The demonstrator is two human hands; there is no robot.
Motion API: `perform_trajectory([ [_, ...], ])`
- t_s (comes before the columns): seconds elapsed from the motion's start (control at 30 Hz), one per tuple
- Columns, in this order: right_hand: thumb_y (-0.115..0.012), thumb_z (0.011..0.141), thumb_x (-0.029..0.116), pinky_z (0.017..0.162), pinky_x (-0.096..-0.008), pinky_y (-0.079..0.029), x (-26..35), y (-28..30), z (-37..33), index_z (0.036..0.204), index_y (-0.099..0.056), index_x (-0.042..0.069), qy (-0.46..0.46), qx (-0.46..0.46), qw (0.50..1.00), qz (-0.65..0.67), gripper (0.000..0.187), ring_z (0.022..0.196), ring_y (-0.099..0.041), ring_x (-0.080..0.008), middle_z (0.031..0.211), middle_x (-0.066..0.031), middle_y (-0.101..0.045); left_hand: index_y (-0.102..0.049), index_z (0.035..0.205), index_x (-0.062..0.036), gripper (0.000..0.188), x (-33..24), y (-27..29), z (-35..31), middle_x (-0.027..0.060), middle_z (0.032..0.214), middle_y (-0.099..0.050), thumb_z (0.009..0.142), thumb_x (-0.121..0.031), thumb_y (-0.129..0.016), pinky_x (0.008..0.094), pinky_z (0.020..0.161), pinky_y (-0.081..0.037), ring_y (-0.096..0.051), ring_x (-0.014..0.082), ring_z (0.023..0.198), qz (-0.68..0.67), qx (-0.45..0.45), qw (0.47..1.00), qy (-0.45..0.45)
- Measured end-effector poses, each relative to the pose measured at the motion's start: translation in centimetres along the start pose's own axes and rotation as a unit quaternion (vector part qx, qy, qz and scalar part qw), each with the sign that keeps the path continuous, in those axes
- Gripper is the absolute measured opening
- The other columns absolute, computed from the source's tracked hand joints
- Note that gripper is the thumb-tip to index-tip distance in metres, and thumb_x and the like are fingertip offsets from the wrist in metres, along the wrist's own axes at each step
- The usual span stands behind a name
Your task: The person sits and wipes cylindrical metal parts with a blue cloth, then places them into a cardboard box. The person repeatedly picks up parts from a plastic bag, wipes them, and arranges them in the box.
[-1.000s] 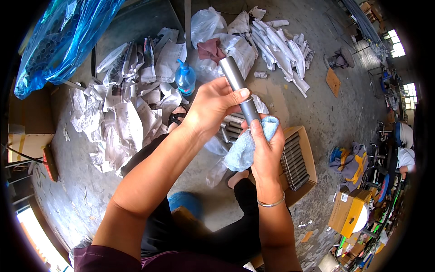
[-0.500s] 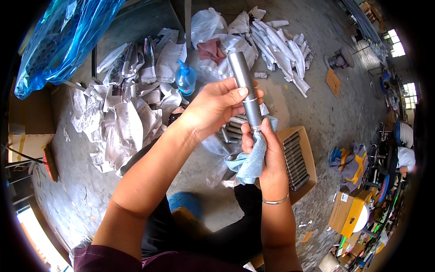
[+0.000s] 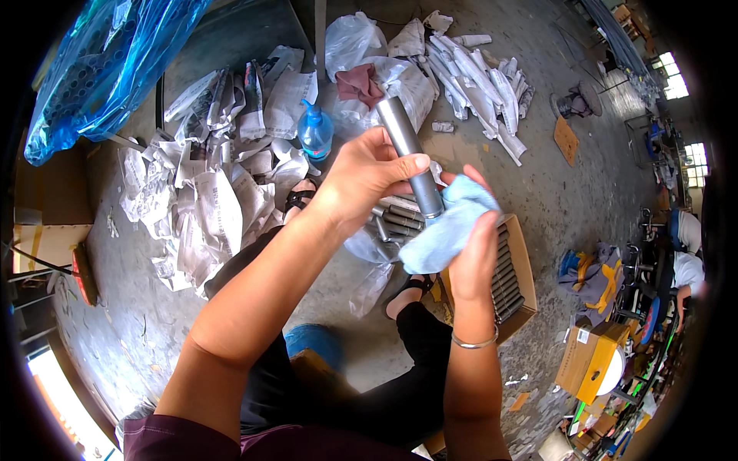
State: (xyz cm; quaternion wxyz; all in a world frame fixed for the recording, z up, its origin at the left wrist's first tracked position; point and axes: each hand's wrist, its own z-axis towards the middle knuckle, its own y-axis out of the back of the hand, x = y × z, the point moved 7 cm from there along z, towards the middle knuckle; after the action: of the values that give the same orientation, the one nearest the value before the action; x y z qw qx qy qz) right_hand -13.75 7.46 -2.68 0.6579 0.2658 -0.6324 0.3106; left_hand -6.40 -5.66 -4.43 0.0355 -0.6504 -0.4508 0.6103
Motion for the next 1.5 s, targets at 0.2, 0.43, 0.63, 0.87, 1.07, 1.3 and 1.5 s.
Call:
perform_trajectory([
  [0.2,-0.066,0.082,0.017,0.078,-0.0437,-0.047,0.5,-1.8,-0.5,0.123,-0.04,0.0,0.096,-0.02,0.922,-0.374,0.051,0.093,-0.059,-0.0409,0.104,-0.0246,-0.058,-0.057,0.098,-0.0019,0.029,1.8,0.1,0.1,0.0046,0.088,-0.064,0.078,-0.013,-0.075,0.0269,0.073,-0.049,-0.061,0.0127,0.08,0.012,-0.021,1.0,0.011],
  [0.43,-0.059,0.089,0.025,0.071,-0.0393,-0.045,0.5,-2.0,-0.8,0.108,-0.048,-0.001,0.069,-0.032,0.928,-0.365,0.034,0.08,-0.059,-0.0325,0.087,-0.0188,-0.06,-0.062,0.098,0.0008,0.027,1.3,-0.4,-0.1,0.007,0.089,-0.066,0.079,-0.014,-0.073,0.028,0.081,-0.047,-0.062,0.0141,0.083,0.009,0.025,1.0,-0.012],
  [0.63,-0.061,0.087,0.025,0.062,-0.0392,-0.047,-0.3,-2.3,-0.7,0.105,-0.051,-0.002,0.073,-0.029,0.97,-0.228,0.034,0.069,-0.062,-0.0284,0.078,-0.0156,-0.062,-0.063,0.098,-0.0003,0.028,0.5,-1.1,-0.5,0.0063,0.088,-0.066,0.077,-0.015,-0.074,0.0282,0.082,-0.045,-0.06,0.0141,0.083,0.012,0.073,0.997,-0.029],
  [0.87,-0.042,0.096,0.046,0.05,-0.0253,-0.041,-3.6,-3.5,-1.7,0.098,-0.053,0.001,-0.218,0.12,0.948,0.2,0.046,0.054,-0.05,-0.0115,0.07,-0.0044,-0.056,-0.062,0.1,-0.0006,0.031,0.1,-1.4,-0.8,0.0073,0.089,-0.066,0.078,-0.021,-0.073,0.0308,0.084,-0.046,-0.061,0.0166,0.085,-0.001,0.122,0.992,-0.015],
  [1.07,-0.027,0.096,0.055,0.035,-0.0245,-0.028,-2.8,-5.8,-2.8,0.084,-0.046,0.006,-0.323,0.165,0.776,0.516,0.054,0.037,-0.034,-0.0122,0.053,0.0012,-0.033,-0.056,0.116,-0.0002,0.042,0.9,-2.7,-1.0,0.0114,0.106,-0.064,0.081,-0.018,-0.07,0.0353,0.094,-0.044,-0.06,0.0203,0.098,-0.082,0.217,0.972,0.034],
  [1.3,-0.029,0.098,0.034,0.029,-0.0265,-0.027,-3.7,-4.4,-2.1,0.073,-0.038,0.007,-0.29,0.136,0.804,0.501,0.038,0.033,-0.035,-0.0152,0.052,-0.0031,-0.036,-0.05,0.124,0.0001,0.047,1.0,-3.7,-1.5,0.0093,0.115,-0.061,0.08,0.003,-0.064,0.0325,0.094,-0.043,-0.056,0.0163,0.103,-0.002,0.243,0.97,0.019],
  [1.5,-0.035,0.097,0.03,0.03,-0.0255,-0.029,-4.8,-3.0,-2.4,0.078,-0.039,0.006,-0.318,0.045,0.848,0.422,0.031,0.034,-0.038,-0.0149,0.051,-0.0019,-0.039,-0.056,0.113,0.0022,0.035,1.1,-3.6,-1.5,0.0074,0.104,-0.063,0.079,0.006,-0.064,0.0278,0.083,-0.048,-0.06,0.0124,0.09,0.052,0.215,0.975,-0.021],
])
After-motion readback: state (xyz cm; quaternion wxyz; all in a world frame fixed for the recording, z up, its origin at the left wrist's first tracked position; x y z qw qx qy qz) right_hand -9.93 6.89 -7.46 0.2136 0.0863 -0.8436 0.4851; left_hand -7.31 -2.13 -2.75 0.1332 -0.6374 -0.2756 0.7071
